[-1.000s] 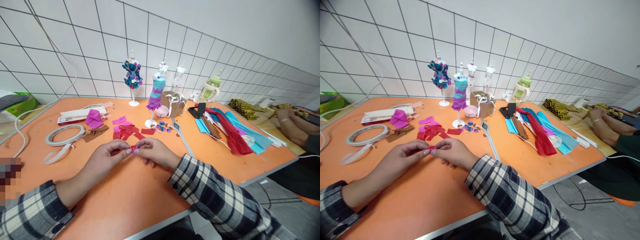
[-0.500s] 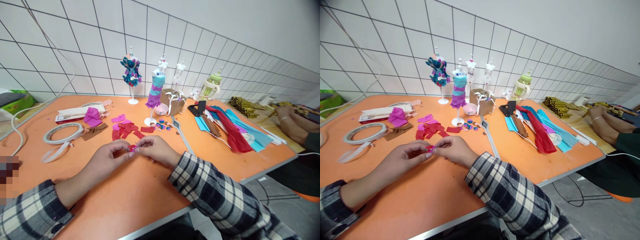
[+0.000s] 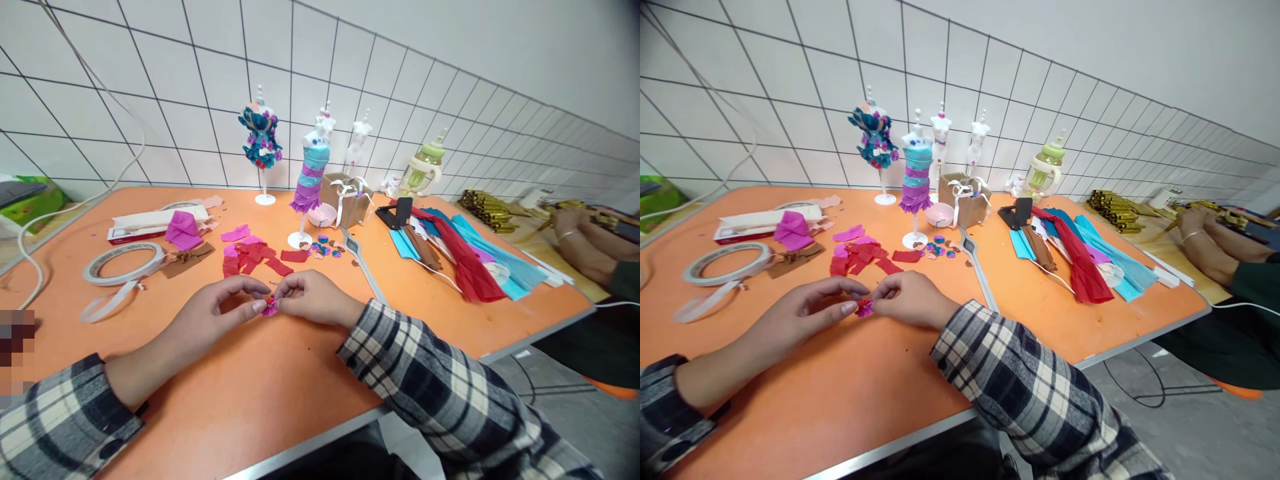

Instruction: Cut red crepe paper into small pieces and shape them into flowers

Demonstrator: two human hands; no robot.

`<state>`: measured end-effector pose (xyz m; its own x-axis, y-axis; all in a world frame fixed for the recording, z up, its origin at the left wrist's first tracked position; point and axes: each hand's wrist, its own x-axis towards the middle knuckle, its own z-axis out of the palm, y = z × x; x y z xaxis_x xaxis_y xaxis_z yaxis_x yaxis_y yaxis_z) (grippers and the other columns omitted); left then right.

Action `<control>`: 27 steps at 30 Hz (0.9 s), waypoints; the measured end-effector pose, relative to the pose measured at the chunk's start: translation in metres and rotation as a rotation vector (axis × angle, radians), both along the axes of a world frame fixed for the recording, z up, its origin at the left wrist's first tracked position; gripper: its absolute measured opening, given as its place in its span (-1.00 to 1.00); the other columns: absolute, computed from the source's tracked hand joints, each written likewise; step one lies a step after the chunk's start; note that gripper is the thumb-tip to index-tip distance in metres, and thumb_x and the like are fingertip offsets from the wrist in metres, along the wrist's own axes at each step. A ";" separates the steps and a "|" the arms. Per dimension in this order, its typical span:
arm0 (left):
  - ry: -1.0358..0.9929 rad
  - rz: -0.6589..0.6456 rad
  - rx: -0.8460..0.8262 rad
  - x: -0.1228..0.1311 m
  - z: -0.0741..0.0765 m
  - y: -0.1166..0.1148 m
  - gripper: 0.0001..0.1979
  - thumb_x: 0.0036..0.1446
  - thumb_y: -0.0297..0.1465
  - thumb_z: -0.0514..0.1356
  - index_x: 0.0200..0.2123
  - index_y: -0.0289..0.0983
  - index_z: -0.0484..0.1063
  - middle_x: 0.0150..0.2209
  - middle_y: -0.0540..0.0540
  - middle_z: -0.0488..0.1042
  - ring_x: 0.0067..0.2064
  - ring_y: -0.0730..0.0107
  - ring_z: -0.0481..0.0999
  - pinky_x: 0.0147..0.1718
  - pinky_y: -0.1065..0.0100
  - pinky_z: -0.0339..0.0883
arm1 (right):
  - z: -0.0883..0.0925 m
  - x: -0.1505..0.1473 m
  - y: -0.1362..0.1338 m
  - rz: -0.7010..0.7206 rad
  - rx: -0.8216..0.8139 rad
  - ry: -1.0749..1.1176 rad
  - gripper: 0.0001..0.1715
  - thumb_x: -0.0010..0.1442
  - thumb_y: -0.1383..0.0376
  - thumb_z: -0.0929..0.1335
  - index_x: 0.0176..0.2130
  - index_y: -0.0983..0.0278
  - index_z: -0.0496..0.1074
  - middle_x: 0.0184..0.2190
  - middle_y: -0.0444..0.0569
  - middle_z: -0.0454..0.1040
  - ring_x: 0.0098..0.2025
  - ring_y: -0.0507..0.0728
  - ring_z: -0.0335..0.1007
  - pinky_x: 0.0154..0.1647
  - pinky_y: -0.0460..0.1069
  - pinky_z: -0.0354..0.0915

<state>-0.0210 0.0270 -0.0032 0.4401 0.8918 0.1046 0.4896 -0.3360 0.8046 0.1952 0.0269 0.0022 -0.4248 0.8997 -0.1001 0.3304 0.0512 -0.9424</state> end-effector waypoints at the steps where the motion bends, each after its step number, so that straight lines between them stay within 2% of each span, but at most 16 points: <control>1: 0.007 -0.003 -0.009 0.001 0.001 0.000 -0.64 0.09 -0.03 0.26 -0.25 -0.17 0.59 -0.20 -0.13 0.66 -0.13 0.10 0.62 -0.08 0.23 0.45 | 0.000 -0.001 0.000 0.020 0.007 -0.012 -0.97 0.10 0.43 0.43 -0.40 0.34 0.49 -0.50 -0.22 0.43 -0.43 -0.07 0.29 -0.38 -0.14 0.18; 5: -0.004 0.034 -0.021 0.008 0.005 -0.003 -0.65 0.04 -0.02 0.27 -0.44 -0.19 0.57 -0.35 -0.09 0.64 -0.28 0.19 0.60 -0.18 0.27 0.47 | -0.001 -0.003 -0.004 0.014 0.004 -0.003 -0.97 0.11 0.41 0.43 -0.39 0.34 0.49 -0.51 -0.22 0.40 -0.47 -0.09 0.25 -0.43 -0.16 0.17; 9: -0.102 0.123 -0.052 0.010 0.008 -0.006 -0.64 0.01 -0.01 0.28 -0.45 -0.20 0.55 -0.39 -0.06 0.62 -0.31 0.22 0.57 -0.24 0.32 0.47 | -0.002 -0.005 -0.008 -0.041 -0.090 0.052 -0.91 0.15 0.30 0.41 -0.32 0.29 0.46 -0.53 -0.23 0.34 -0.55 -0.08 0.22 -0.57 -0.17 0.22; 13: -0.135 0.132 -0.072 0.010 0.009 -0.007 -0.66 0.00 -0.02 0.31 -0.45 -0.19 0.56 -0.41 -0.04 0.62 -0.34 0.24 0.55 -0.28 0.34 0.45 | -0.004 -0.006 -0.009 -0.089 -0.060 0.080 -0.78 0.11 0.22 0.45 -0.22 0.24 0.46 -0.38 -0.17 0.43 -0.55 -0.07 0.24 -0.66 -0.16 0.26; 17: -0.124 0.131 -0.056 0.010 0.009 -0.006 -0.64 0.00 0.00 0.31 -0.45 -0.19 0.56 -0.42 -0.03 0.61 -0.34 0.24 0.54 -0.28 0.33 0.45 | -0.005 -0.008 -0.009 -0.108 -0.039 0.079 -0.84 0.10 0.25 0.46 -0.32 0.27 0.48 -0.50 -0.20 0.36 -0.59 -0.10 0.15 -0.65 -0.20 0.21; 21: -0.136 0.177 -0.078 0.008 0.006 -0.006 -0.64 0.02 0.01 0.31 -0.42 -0.18 0.57 -0.39 -0.03 0.61 -0.29 0.21 0.56 -0.25 0.32 0.45 | -0.004 -0.010 -0.010 -0.103 -0.112 0.137 -0.84 0.13 0.24 0.44 -0.33 0.27 0.44 -0.53 -0.22 0.32 -0.58 -0.08 0.18 -0.67 -0.20 0.21; 25: -0.217 0.176 -0.164 0.006 0.002 -0.005 -0.60 0.06 -0.01 0.30 -0.16 -0.14 0.61 -0.17 -0.09 0.67 -0.10 0.11 0.59 -0.12 0.25 0.46 | -0.001 -0.010 -0.010 -0.136 -0.124 0.170 -0.85 0.17 0.24 0.43 -0.32 0.27 0.41 -0.55 -0.24 0.29 -0.59 -0.08 0.18 -0.67 -0.19 0.16; 27: -0.206 0.143 -0.178 0.006 0.000 -0.004 -0.59 0.04 0.00 0.31 -0.18 -0.15 0.62 -0.17 -0.10 0.67 -0.09 0.09 0.59 -0.11 0.24 0.46 | 0.000 -0.010 -0.009 -0.169 -0.102 0.175 -0.85 0.17 0.26 0.43 -0.33 0.28 0.42 -0.56 -0.26 0.28 -0.60 -0.10 0.13 -0.64 -0.19 0.12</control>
<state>-0.0151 0.0233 -0.0029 0.2946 0.9555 0.0151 0.3427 -0.1204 0.9317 0.1853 0.0183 0.0027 -0.2884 0.9483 -0.1323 0.1578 -0.0892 -0.9834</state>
